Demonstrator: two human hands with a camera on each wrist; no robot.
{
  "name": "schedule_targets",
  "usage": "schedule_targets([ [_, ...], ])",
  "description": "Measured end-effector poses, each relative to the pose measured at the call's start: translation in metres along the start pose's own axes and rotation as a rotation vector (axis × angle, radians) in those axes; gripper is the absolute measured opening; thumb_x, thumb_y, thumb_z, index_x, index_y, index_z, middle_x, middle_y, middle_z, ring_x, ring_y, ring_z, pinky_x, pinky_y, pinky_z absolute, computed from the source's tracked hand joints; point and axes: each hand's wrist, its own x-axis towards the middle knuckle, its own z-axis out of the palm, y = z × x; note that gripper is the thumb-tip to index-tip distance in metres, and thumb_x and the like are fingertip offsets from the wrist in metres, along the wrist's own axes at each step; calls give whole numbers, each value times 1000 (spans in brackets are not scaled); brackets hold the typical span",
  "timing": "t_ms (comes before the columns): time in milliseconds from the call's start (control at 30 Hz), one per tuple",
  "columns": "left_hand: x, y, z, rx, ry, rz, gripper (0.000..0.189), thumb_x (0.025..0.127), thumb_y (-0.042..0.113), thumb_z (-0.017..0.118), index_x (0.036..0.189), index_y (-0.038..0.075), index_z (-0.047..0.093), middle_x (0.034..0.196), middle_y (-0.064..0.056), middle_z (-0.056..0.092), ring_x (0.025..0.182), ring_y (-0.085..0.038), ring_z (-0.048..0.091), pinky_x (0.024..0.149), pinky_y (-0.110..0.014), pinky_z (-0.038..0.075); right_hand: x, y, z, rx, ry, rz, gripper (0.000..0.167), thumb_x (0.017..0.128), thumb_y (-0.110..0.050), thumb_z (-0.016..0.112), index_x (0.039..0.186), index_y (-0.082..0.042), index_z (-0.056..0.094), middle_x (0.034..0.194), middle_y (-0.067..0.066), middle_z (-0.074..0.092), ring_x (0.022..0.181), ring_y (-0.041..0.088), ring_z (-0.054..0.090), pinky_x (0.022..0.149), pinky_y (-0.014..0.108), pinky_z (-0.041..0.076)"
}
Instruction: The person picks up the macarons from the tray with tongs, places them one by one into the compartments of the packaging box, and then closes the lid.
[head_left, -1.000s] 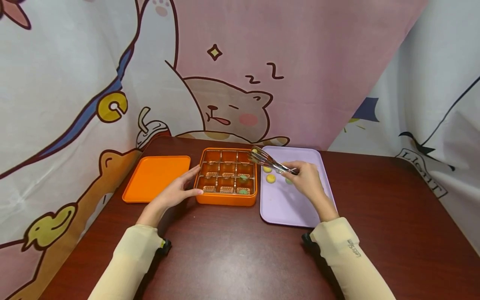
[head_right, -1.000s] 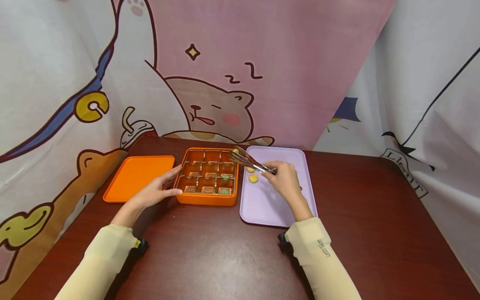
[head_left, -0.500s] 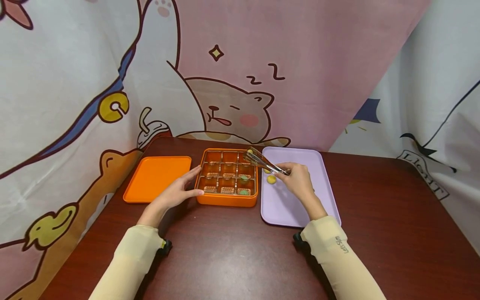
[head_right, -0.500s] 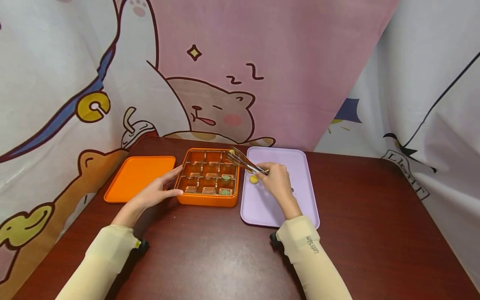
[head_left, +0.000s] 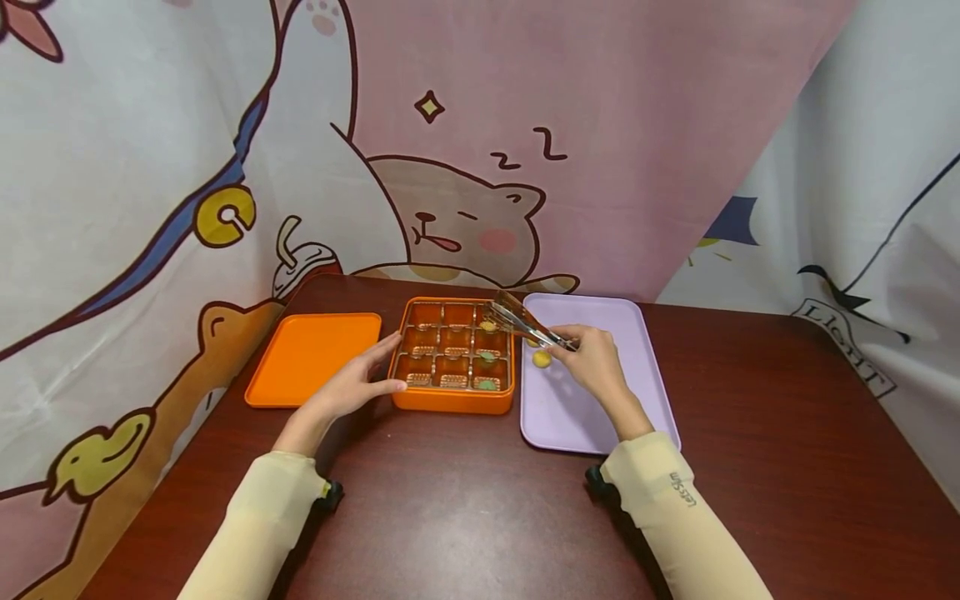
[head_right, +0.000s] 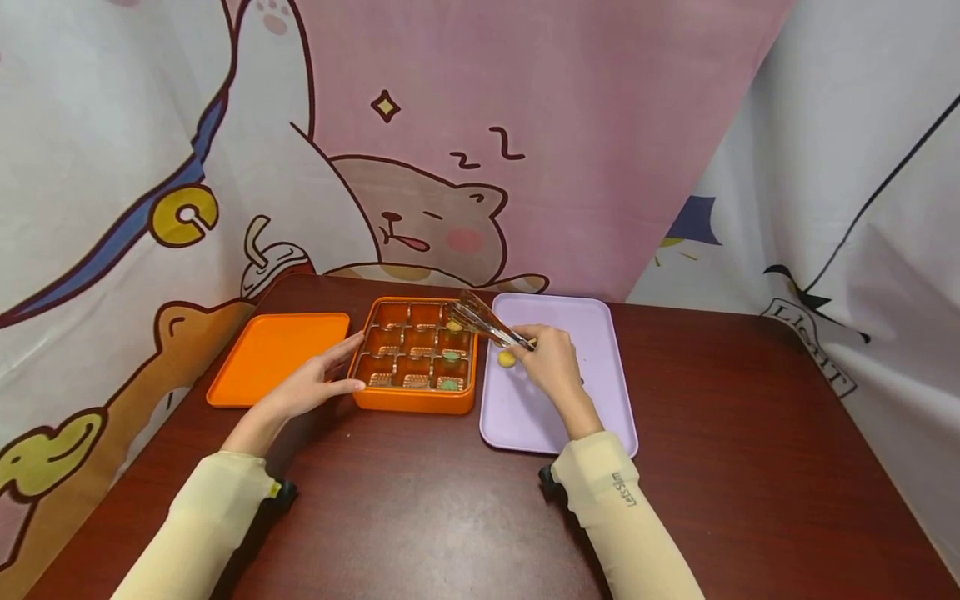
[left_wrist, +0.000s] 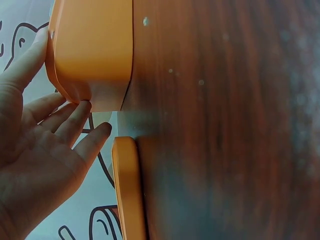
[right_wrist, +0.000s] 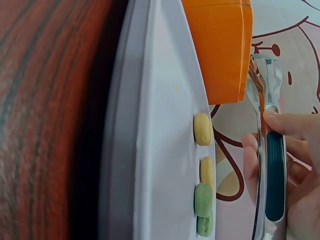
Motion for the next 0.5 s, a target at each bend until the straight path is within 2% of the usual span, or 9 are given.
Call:
schedule_targets([
  [233, 0, 0, 0, -10, -4, 3, 82, 95, 20, 68, 160, 8, 19, 169, -12, 12, 153, -41, 16, 121, -63, 18, -2, 2, -6, -1, 0, 9, 34, 87, -22, 76, 119, -11, 75, 104, 15, 77, 90, 29, 71, 76, 49, 52],
  [500, 0, 0, 0, -8, -4, 2, 83, 95, 20, 68, 160, 8, 19, 169, -12, 12, 153, -40, 17, 121, -62, 19, -5, 11, -12, -16, 29, 16, 34, 85, -22, 78, 117, -12, 76, 100, 15, 77, 74, 19, 63, 63, 31, 45],
])
